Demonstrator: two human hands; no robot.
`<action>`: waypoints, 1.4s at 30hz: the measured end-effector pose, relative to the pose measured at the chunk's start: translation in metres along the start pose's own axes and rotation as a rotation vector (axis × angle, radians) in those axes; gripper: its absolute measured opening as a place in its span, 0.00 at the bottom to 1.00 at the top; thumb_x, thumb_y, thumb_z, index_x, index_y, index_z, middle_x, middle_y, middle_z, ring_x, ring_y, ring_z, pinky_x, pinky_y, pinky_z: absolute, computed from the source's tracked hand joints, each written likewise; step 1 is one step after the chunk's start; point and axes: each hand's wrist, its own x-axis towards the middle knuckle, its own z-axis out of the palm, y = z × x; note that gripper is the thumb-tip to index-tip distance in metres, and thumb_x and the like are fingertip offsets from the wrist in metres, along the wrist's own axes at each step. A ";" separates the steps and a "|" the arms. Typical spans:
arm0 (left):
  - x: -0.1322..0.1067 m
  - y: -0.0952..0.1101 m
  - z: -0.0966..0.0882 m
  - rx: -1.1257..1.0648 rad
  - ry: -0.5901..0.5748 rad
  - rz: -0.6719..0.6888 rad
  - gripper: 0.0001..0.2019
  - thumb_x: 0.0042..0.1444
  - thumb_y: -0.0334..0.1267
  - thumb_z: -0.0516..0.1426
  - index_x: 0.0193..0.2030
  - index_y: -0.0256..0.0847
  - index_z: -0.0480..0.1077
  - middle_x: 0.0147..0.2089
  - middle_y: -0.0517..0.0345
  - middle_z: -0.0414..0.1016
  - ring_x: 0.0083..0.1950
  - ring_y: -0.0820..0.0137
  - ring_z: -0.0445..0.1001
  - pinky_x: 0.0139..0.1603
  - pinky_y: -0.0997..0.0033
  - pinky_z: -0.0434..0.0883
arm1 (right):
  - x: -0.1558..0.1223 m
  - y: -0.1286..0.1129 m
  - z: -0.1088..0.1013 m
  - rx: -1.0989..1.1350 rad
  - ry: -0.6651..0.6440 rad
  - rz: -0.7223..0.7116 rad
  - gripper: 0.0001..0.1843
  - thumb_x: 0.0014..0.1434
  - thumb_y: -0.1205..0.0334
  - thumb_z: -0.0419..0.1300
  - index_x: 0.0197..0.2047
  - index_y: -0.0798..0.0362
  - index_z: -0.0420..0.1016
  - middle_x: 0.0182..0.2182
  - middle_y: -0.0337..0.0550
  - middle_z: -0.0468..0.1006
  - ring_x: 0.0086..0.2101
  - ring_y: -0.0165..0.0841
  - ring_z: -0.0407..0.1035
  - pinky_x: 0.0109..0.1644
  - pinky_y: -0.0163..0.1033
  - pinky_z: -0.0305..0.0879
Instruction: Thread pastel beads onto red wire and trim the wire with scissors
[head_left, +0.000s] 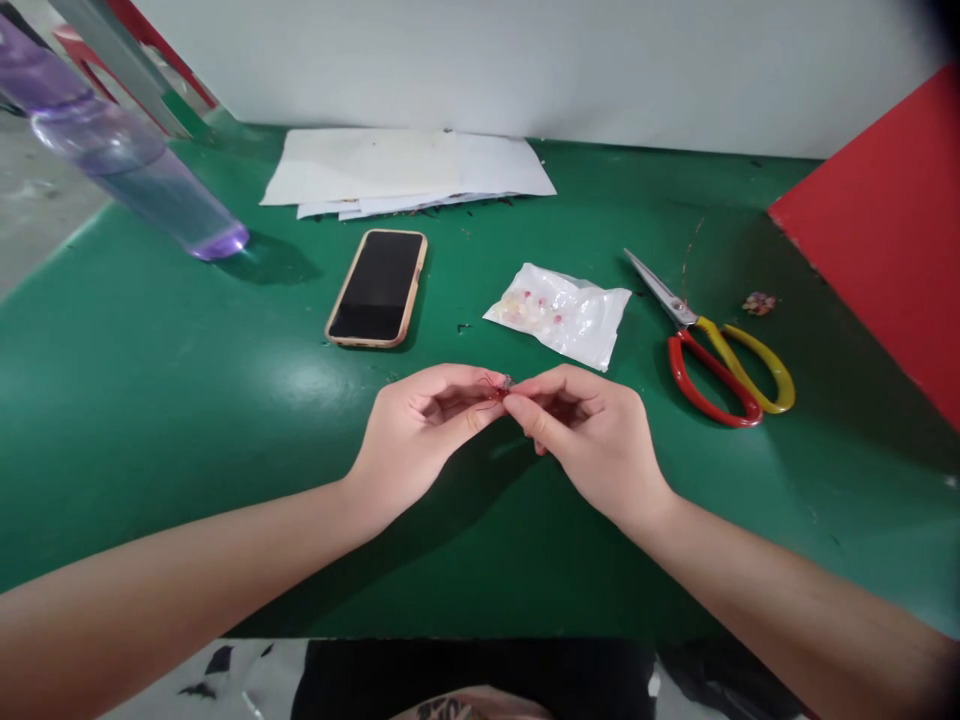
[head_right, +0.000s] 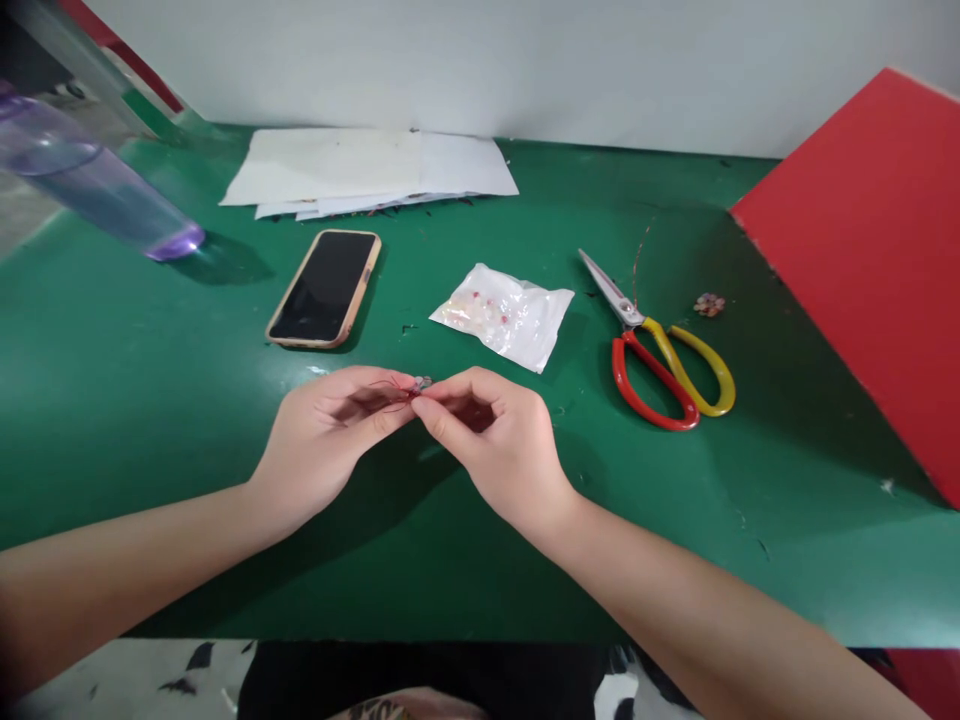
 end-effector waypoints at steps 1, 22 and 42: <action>0.000 0.000 0.000 0.005 -0.003 0.000 0.07 0.52 0.33 0.65 0.39 0.43 0.77 0.42 0.60 0.82 0.42 0.71 0.81 0.46 0.75 0.79 | 0.000 0.000 0.000 -0.038 0.009 -0.035 0.06 0.53 0.60 0.68 0.33 0.51 0.78 0.25 0.36 0.77 0.22 0.24 0.69 0.24 0.29 0.68; 0.000 -0.001 0.000 -0.114 0.012 -0.010 0.04 0.53 0.33 0.65 0.36 0.42 0.77 0.36 0.62 0.83 0.37 0.72 0.82 0.41 0.76 0.80 | 0.008 -0.001 -0.009 -0.603 0.025 -0.759 0.18 0.55 0.65 0.67 0.49 0.60 0.74 0.47 0.54 0.77 0.49 0.37 0.71 0.54 0.45 0.70; -0.002 0.001 -0.004 -0.028 -0.105 0.221 0.16 0.51 0.26 0.64 0.44 0.49 0.75 0.42 0.68 0.79 0.45 0.78 0.79 0.50 0.82 0.76 | 0.007 0.002 -0.012 -0.581 -0.046 -0.645 0.15 0.59 0.65 0.64 0.50 0.55 0.74 0.44 0.45 0.81 0.44 0.31 0.76 0.49 0.37 0.75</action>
